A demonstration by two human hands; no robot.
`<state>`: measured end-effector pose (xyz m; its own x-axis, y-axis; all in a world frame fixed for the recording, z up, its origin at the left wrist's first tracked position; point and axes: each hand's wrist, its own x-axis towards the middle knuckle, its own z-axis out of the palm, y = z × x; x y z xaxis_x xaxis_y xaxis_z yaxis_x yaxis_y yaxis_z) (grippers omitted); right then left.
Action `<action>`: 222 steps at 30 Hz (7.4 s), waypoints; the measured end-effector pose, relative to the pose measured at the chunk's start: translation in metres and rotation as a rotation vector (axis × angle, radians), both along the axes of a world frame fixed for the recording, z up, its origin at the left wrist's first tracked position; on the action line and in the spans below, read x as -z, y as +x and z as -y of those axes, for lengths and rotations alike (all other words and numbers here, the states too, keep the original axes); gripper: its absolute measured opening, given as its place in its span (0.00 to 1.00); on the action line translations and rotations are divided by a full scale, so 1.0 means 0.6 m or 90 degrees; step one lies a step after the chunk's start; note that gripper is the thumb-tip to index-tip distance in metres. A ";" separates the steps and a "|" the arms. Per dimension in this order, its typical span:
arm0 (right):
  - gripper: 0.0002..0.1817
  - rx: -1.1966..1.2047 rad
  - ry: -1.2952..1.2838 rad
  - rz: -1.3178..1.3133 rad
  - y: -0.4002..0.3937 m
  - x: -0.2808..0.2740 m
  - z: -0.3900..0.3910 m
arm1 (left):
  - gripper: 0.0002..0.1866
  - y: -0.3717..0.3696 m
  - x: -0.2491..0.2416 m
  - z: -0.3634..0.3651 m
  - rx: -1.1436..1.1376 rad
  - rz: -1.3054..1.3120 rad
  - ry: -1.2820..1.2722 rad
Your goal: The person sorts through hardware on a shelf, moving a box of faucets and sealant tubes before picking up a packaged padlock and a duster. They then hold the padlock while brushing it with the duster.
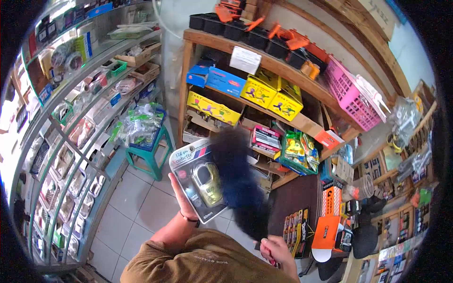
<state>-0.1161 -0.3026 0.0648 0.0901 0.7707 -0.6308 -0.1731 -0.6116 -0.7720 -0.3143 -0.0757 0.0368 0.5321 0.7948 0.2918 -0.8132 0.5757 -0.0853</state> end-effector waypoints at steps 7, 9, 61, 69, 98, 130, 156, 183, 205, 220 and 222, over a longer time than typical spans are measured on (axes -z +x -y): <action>0.20 -0.139 -0.008 0.097 -0.035 -0.006 -0.070 | 0.44 -0.033 0.016 -0.050 0.010 -0.076 -0.042; 0.19 -0.021 -0.005 0.044 -0.044 0.000 -0.079 | 0.45 -0.034 0.001 -0.051 -0.054 -0.121 -0.026; 0.18 -0.053 0.015 0.027 -0.004 0.023 -0.049 | 0.47 0.057 0.026 -0.085 0.024 -0.346 0.001; 0.19 -0.055 -0.042 0.081 0.010 0.024 -0.043 | 0.49 0.066 0.043 -0.095 0.129 -0.161 0.010; 0.22 0.059 0.064 0.045 -0.024 -0.002 -0.087 | 0.41 0.049 0.082 -0.092 0.121 0.003 -0.117; 0.20 0.152 -0.099 0.074 -0.013 0.032 -0.033 | 0.51 0.062 0.084 -0.078 0.163 0.007 -0.104; 0.18 0.113 -0.077 0.056 -0.033 0.020 -0.041 | 0.47 0.081 0.059 -0.086 0.144 -0.128 0.007; 0.17 -0.296 0.126 0.179 0.088 -0.007 -0.051 | 0.48 0.200 0.061 -0.063 0.228 -0.239 0.131; 0.17 -0.184 0.282 0.085 0.244 0.054 -0.146 | 0.47 0.330 -0.026 -0.064 -0.070 -0.238 0.008; 0.32 -0.034 0.031 -0.030 0.267 0.042 -0.165 | 0.48 0.333 0.007 -0.104 -0.041 -0.222 -0.004; 0.23 -0.260 0.061 0.134 0.268 0.020 -0.165 | 0.48 0.343 0.003 -0.103 0.002 -0.199 0.112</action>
